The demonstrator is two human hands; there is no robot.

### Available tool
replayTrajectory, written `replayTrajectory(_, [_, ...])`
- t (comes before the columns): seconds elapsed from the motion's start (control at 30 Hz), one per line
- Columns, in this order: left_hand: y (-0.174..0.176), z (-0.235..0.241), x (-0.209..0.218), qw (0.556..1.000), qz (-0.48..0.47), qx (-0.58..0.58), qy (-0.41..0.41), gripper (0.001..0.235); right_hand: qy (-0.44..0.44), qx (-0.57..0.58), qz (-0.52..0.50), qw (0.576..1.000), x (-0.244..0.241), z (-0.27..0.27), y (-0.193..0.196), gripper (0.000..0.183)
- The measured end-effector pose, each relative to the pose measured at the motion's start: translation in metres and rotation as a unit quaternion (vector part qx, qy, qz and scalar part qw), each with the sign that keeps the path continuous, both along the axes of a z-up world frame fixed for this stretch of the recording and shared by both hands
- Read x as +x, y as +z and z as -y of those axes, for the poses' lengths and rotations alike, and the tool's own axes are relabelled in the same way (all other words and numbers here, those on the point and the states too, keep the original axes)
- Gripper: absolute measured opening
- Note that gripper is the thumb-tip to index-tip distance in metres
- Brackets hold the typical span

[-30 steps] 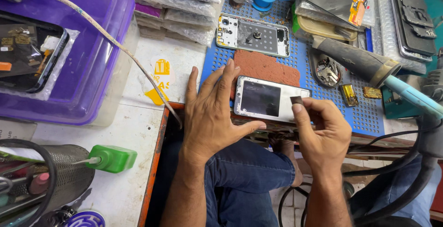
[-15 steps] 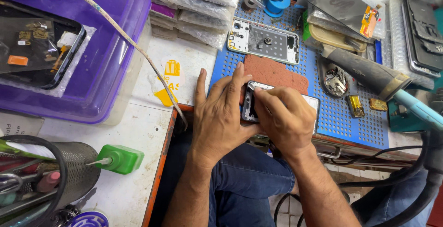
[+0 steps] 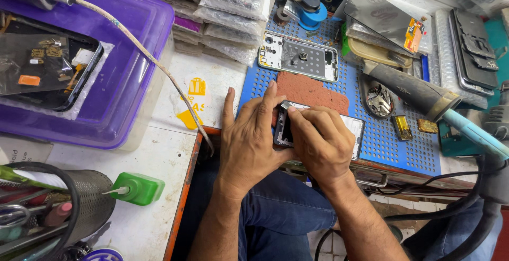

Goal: The person cleans the edges of a disassembled mobile phone with a cotton swab, then applies adhesive tape along the frame. They continue cleaning and applying adhesive to different sections of the phone's chassis.

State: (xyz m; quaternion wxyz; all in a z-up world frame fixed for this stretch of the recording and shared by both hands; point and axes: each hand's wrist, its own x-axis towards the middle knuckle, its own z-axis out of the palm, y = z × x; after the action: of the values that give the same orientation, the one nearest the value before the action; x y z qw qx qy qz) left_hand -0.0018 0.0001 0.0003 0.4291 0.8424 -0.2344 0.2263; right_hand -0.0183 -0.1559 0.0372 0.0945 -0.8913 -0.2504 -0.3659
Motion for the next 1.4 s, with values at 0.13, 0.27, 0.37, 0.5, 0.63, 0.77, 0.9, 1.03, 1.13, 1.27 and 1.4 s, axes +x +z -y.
replayTrajectory(0.13, [0.001,0.000,0.000,1.000,-0.007,-0.003,-0.004,0.127,0.001,0.000,0.007,1.000,-0.001,-0.001,0.000,0.025])
replayTrajectory(0.27, [0.001,0.000,0.000,1.000,-0.006,-0.006,-0.002,0.127,-0.005,0.001,0.013,1.000,0.000,-0.002,0.000,0.024])
replayTrajectory(0.37, [0.001,0.000,0.000,1.000,-0.005,-0.005,-0.001,0.127,-0.005,0.003,0.016,1.000,0.000,-0.003,-0.001,0.024])
replayTrajectory(0.5, [0.000,0.000,-0.001,1.000,-0.010,-0.006,-0.002,0.129,-0.001,0.009,0.020,1.000,0.000,-0.002,-0.002,0.024])
replayTrajectory(0.63, [0.001,0.000,-0.001,1.000,-0.014,-0.006,-0.003,0.129,-0.008,0.007,0.009,1.000,0.000,-0.002,-0.002,0.025])
replayTrajectory(0.77, [0.000,0.000,0.000,1.000,-0.009,-0.006,-0.003,0.128,-0.013,-0.001,0.002,1.000,-0.001,-0.001,-0.003,0.024])
replayTrajectory(0.9, [0.001,0.000,0.000,1.000,-0.002,0.004,0.003,0.122,-0.037,-0.004,-0.001,0.999,-0.003,0.001,-0.004,0.022])
replayTrajectory(1.03, [0.001,0.000,-0.001,1.000,-0.008,0.007,0.003,0.118,-0.058,0.001,-0.007,0.998,-0.007,0.005,-0.006,0.023])
replayTrajectory(1.13, [0.001,-0.001,-0.001,1.000,-0.012,0.007,-0.001,0.118,-0.052,0.002,-0.002,0.999,-0.010,0.012,-0.008,0.025])
replayTrajectory(1.27, [0.002,-0.001,-0.001,1.000,-0.005,0.008,0.000,0.121,-0.071,0.002,-0.003,0.997,-0.011,0.021,-0.010,0.024])
replayTrajectory(1.4, [0.003,-0.001,-0.001,1.000,-0.017,0.009,-0.006,0.123,-0.078,0.047,-0.003,0.996,-0.017,0.026,-0.014,0.023])
